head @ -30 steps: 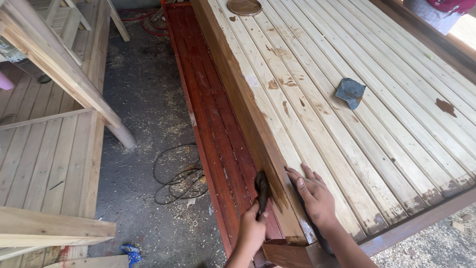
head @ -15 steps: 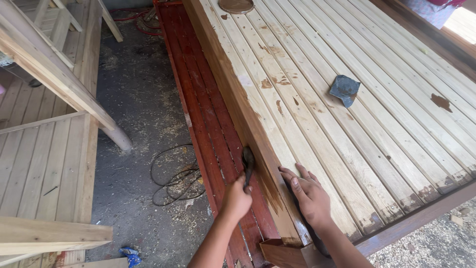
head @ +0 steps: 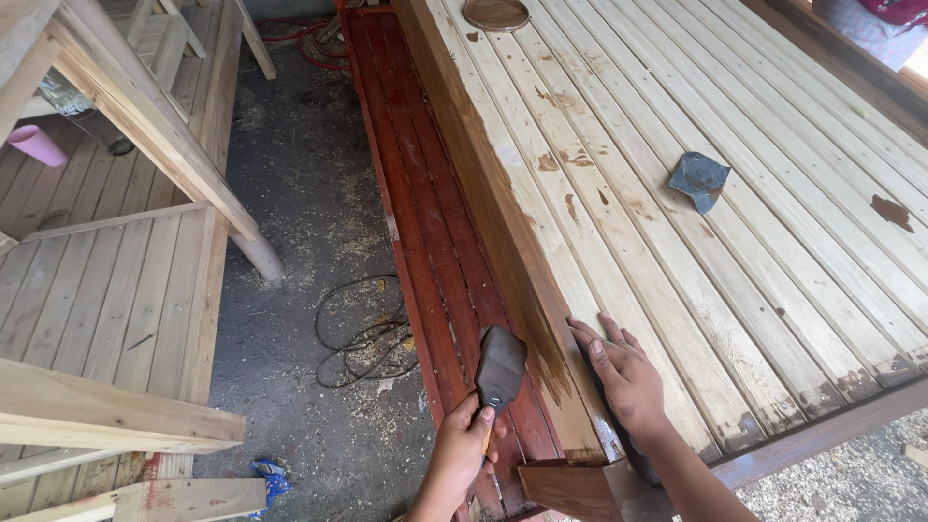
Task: The person applies brown wood stain to the edges and frame of a slatted wooden furniture piece, wiping the stain along the wood with a dark cloth pad held in one hand while steadying the piece with the other. They work their way around the furniture, dipping the pad into a stain lid on the surface as they coat new sections.
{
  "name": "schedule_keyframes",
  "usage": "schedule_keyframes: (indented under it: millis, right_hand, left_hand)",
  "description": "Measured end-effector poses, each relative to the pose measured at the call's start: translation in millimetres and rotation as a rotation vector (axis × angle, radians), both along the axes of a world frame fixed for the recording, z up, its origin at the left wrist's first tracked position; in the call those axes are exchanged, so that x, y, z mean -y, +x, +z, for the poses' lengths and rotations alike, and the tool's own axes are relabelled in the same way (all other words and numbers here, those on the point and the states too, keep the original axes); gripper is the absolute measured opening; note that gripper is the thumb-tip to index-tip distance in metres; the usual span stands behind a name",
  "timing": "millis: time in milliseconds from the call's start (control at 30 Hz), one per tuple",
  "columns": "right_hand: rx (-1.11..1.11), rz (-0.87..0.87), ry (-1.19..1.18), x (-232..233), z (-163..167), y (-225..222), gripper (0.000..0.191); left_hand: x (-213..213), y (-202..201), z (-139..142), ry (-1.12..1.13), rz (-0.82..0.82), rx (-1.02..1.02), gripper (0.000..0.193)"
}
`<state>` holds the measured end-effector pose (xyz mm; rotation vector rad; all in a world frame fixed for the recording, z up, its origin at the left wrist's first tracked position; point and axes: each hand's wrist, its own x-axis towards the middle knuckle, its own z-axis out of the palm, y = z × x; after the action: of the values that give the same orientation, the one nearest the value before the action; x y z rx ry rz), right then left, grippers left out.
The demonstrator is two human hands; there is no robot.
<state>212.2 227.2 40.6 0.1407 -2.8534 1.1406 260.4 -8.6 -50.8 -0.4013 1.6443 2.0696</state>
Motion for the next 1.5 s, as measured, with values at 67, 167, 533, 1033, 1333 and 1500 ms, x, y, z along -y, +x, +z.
schedule_keyframes:
  millis: [67, 167, 533, 1033, 1333, 1500]
  right_hand:
    - [-0.004, 0.001, -0.003, -0.9, -1.9, 0.2, 0.056]
    - [-0.026, 0.014, -0.012, -2.3, -4.2, -4.2, 0.056]
    - [0.019, -0.041, 0.002, -1.7, 0.7, -6.5, 0.057]
    - [-0.015, -0.018, 0.008, -3.2, -6.1, -3.3, 0.054]
    - [-0.019, -0.023, 0.001, -2.4, -3.3, -4.7, 0.054]
    - [-0.017, -0.028, 0.026, -2.9, -3.8, -4.6, 0.053]
  left_hand:
    - [-13.3, 0.4, -7.2, 0.081, 0.044, 0.099, 0.019]
    - [-31.9, -18.9, -17.1, 0.035, 0.084, 0.070, 0.017]
    - [-14.5, -103.3, 16.6, 0.050, 0.059, 0.051, 0.022]
    - [-7.8, -120.4, 2.5, -0.068, -0.001, -0.043, 0.024]
    - [-1.7, -75.3, 15.7, -0.062, -0.131, -0.064, 0.024]
    - [-10.2, -122.7, 27.0, -0.136, 0.000, -0.137, 0.022]
